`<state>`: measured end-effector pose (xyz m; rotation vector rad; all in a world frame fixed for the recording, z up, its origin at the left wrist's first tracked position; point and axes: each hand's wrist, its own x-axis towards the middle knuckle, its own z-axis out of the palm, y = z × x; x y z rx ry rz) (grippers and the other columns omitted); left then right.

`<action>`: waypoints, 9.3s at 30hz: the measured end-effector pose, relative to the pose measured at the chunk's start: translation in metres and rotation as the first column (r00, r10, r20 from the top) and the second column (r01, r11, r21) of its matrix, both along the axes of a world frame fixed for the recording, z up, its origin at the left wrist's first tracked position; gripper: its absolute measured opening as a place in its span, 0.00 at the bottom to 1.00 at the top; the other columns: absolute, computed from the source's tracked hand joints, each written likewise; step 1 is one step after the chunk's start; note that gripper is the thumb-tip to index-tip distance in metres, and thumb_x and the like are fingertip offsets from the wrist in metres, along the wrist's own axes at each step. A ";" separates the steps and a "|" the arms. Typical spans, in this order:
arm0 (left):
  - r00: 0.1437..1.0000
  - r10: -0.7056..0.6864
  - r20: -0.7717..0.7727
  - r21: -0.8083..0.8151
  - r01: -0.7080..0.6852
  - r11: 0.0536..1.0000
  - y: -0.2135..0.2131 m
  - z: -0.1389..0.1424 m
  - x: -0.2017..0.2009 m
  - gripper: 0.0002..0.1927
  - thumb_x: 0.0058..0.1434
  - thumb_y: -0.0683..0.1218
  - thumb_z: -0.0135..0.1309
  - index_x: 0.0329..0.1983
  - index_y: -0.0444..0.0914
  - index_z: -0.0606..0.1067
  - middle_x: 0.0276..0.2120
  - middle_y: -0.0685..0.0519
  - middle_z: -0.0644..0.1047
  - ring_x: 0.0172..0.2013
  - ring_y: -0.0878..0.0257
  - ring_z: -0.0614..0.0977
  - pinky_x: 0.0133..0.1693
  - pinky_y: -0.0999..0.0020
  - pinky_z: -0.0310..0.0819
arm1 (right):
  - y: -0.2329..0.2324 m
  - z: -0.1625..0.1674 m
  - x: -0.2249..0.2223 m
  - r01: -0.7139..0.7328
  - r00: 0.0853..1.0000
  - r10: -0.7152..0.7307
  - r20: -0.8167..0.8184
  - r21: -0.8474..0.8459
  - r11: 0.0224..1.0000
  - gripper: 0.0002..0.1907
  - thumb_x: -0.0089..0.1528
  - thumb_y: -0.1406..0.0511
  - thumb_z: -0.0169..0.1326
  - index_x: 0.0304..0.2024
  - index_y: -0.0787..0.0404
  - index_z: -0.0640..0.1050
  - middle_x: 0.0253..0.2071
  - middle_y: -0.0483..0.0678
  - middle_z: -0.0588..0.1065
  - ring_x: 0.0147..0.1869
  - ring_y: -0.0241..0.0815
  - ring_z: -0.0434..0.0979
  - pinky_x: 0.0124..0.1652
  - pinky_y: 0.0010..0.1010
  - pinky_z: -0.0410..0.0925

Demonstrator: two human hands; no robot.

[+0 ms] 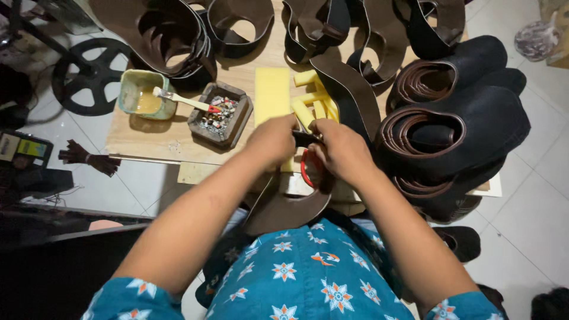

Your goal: The person assembles a sandal by inserting a yellow foam piece into a brown sole and pressing it into place. They then pick up another sole and repeat the insertion and pressing steps.

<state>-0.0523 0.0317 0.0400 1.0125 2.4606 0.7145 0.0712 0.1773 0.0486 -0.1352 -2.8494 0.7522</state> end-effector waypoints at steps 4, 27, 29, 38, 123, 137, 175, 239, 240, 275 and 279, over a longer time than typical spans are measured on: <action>0.913 0.051 0.406 -0.074 -0.023 0.997 -0.005 -0.014 -0.035 0.11 0.54 0.41 0.56 0.39 0.35 0.82 0.32 0.40 0.81 0.35 0.46 0.83 0.39 0.53 0.77 | 0.007 0.005 -0.012 -0.077 0.997 0.076 0.017 0.064 0.995 0.13 0.56 0.67 0.61 0.44 0.57 0.80 0.42 0.52 0.77 0.47 0.58 0.77 0.44 0.44 0.70; 0.955 0.082 0.286 -0.101 -0.055 0.993 -0.018 -0.059 -0.009 0.15 0.54 0.45 0.55 0.41 0.31 0.81 0.40 0.34 0.80 0.42 0.42 0.83 0.47 0.54 0.76 | -0.033 -0.041 -0.002 -0.186 0.943 0.237 -0.232 0.222 0.957 0.11 0.51 0.68 0.62 0.33 0.61 0.75 0.36 0.52 0.72 0.45 0.55 0.72 0.43 0.43 0.67; 0.966 0.145 0.215 -0.096 -0.127 0.987 -0.016 -0.061 -0.004 0.15 0.54 0.44 0.56 0.41 0.30 0.80 0.41 0.32 0.79 0.45 0.40 0.81 0.48 0.53 0.74 | -0.036 -0.043 0.001 -0.177 0.960 0.228 -0.162 0.282 0.943 0.10 0.52 0.67 0.61 0.33 0.61 0.74 0.37 0.53 0.72 0.46 0.55 0.73 0.44 0.43 0.68; 0.802 0.269 0.533 -0.177 -0.205 0.963 -0.001 -0.018 -0.044 0.14 0.57 0.46 0.55 0.28 0.28 0.78 0.24 0.38 0.78 0.28 0.42 0.82 0.33 0.45 0.76 | 0.002 -0.018 -0.043 -0.135 0.990 0.134 0.050 0.031 0.990 0.11 0.59 0.64 0.59 0.40 0.63 0.74 0.35 0.59 0.75 0.42 0.62 0.75 0.40 0.49 0.68; 0.969 -0.232 -0.087 -0.113 0.221 0.969 -0.002 -0.050 0.023 0.11 0.54 0.50 0.63 0.36 0.39 0.81 0.36 0.44 0.81 0.42 0.44 0.82 0.44 0.50 0.75 | 0.008 -0.024 0.019 -0.143 0.967 0.076 0.242 0.272 0.952 0.18 0.50 0.57 0.65 0.36 0.60 0.78 0.40 0.53 0.74 0.41 0.58 0.77 0.38 0.48 0.70; 0.915 -0.264 -0.305 0.067 0.297 0.952 -0.025 -0.023 0.033 0.24 0.58 0.39 0.51 0.59 0.47 0.73 0.43 0.42 0.74 0.38 0.44 0.80 0.40 0.49 0.74 | 0.021 -0.048 0.009 -0.190 0.920 0.168 0.355 0.027 0.981 0.13 0.52 0.68 0.62 0.40 0.55 0.81 0.49 0.49 0.73 0.49 0.55 0.77 0.46 0.42 0.71; 0.839 -0.293 -0.458 0.014 0.337 0.941 -0.020 -0.044 0.044 0.06 0.58 0.45 0.54 0.30 0.43 0.81 0.40 0.53 0.76 0.44 0.53 0.78 0.41 0.55 0.70 | 0.016 -0.051 0.028 -0.080 0.983 0.089 0.163 -0.060 0.995 0.13 0.52 0.66 0.64 0.40 0.58 0.79 0.38 0.53 0.78 0.42 0.57 0.79 0.41 0.43 0.72; 0.975 -0.185 -0.124 0.185 0.206 0.961 -0.026 -0.068 0.011 0.24 0.55 0.44 0.63 0.50 0.40 0.64 0.30 0.43 0.79 0.36 0.41 0.81 0.38 0.47 0.73 | 0.002 -0.058 -0.004 -0.030 0.990 0.046 0.134 -0.118 0.993 0.15 0.53 0.57 0.66 0.38 0.58 0.82 0.35 0.53 0.78 0.40 0.57 0.79 0.37 0.43 0.70; 0.977 -0.180 -0.117 0.190 0.200 0.961 -0.026 -0.065 0.010 0.23 0.55 0.44 0.62 0.50 0.40 0.64 0.30 0.43 0.79 0.36 0.41 0.81 0.38 0.47 0.73 | 0.001 -0.058 -0.004 -0.013 0.989 0.028 0.144 -0.104 0.995 0.13 0.55 0.57 0.65 0.37 0.57 0.82 0.35 0.52 0.78 0.40 0.57 0.79 0.38 0.43 0.70; 0.928 0.279 0.246 0.661 -0.371 0.653 -0.053 0.016 0.076 0.12 0.61 0.38 0.54 0.48 0.36 0.77 0.37 0.48 0.82 0.39 0.59 0.85 0.43 0.67 0.79 | -0.062 -0.014 0.013 0.320 0.875 -0.455 0.164 -0.901 0.291 0.08 0.64 0.65 0.57 0.36 0.67 0.79 0.34 0.44 0.77 0.36 0.34 0.75 0.37 0.28 0.70; 0.962 0.177 0.206 0.791 -0.270 0.549 -0.051 0.018 0.074 0.17 0.58 0.38 0.58 0.52 0.35 0.74 0.41 0.47 0.81 0.43 0.56 0.84 0.47 0.66 0.77 | -0.063 -0.007 0.013 0.561 0.772 -0.523 0.362 -0.775 0.291 0.08 0.62 0.63 0.56 0.35 0.61 0.81 0.33 0.41 0.80 0.35 0.32 0.78 0.36 0.24 0.71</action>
